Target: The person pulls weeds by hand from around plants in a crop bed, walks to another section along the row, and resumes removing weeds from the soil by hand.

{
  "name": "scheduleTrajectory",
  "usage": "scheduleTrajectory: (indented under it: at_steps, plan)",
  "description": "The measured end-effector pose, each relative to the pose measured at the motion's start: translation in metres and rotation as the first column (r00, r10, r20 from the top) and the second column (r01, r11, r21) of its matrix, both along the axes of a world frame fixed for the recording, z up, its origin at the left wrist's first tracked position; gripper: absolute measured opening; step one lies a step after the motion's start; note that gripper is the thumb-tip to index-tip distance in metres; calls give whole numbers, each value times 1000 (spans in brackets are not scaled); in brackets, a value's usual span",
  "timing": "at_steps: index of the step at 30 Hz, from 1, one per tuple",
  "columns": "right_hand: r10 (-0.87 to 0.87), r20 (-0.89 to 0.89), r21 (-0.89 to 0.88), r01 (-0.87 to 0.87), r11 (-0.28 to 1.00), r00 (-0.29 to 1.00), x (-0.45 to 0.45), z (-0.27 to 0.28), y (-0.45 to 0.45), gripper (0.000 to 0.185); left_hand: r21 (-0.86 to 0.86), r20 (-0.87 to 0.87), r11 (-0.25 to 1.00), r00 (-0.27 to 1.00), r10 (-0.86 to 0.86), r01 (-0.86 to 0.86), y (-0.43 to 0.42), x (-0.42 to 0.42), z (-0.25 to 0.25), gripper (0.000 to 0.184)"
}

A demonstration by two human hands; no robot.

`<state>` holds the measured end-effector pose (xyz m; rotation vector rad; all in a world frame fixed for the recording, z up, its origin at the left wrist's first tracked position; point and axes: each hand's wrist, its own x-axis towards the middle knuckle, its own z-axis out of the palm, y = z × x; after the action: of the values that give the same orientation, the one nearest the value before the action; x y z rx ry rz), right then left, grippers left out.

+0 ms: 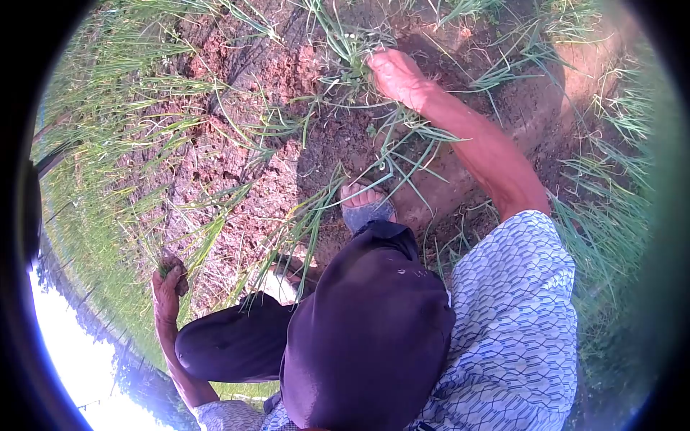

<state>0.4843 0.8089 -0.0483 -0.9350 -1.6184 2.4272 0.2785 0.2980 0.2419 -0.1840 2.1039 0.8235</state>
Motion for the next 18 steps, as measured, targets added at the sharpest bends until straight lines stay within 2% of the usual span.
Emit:
scheduleTrajectory:
  at_steps: [1,2,3,5,6,7,8,9,10,11,14,17,18]
  plan:
    - [114,110,413,-150,898,987,-3,0,-1,13,-5,-9,1000,1000,0,0,-1,0,2,15]
    - [205,160,674,-258,692,966,-6,-3,0,13,-10,-20,1000,1000,3,-3,2,1,3,15]
    - [227,221,866,-298,401,948,-9,-5,2,13,-15,-27,1000,1000,4,-4,2,2,5,16]
    - [331,209,978,-193,-79,920,-8,-10,11,11,-2,-22,1000,1000,21,-21,0,2,3,16]
    - [284,22,820,-180,544,959,-7,-13,12,9,4,-20,999,999,33,-33,-2,2,1,16]
    - [132,-95,319,-96,943,987,-5,-18,11,8,35,3,999,1000,28,-28,-6,1,0,16]
    - [-59,-94,-317,27,948,994,-3,-23,9,9,66,25,997,999,26,-28,-10,-1,0,16]
    - [274,-28,271,-257,928,961,2,-10,8,11,97,46,995,999,23,-27,-13,-1,-1,16]
    - [401,169,758,-379,530,900,8,4,6,15,73,46,996,998,39,-42,-14,0,-1,16]
    - [419,57,775,-305,554,906,6,5,-3,18,52,44,997,998,51,-54,-13,0,-2,16]
    - [350,147,841,-303,448,925,5,20,-22,22,29,30,999,999,30,-31,-10,0,-4,15]
    - [338,425,859,-493,142,839,-15,38,-34,21,10,-3,1000,1000,-24,24,-9,-1,-1,17]
    - [355,377,894,-436,101,856,-16,27,-34,25,10,-4,1000,1000,-11,11,-8,-1,0,17]
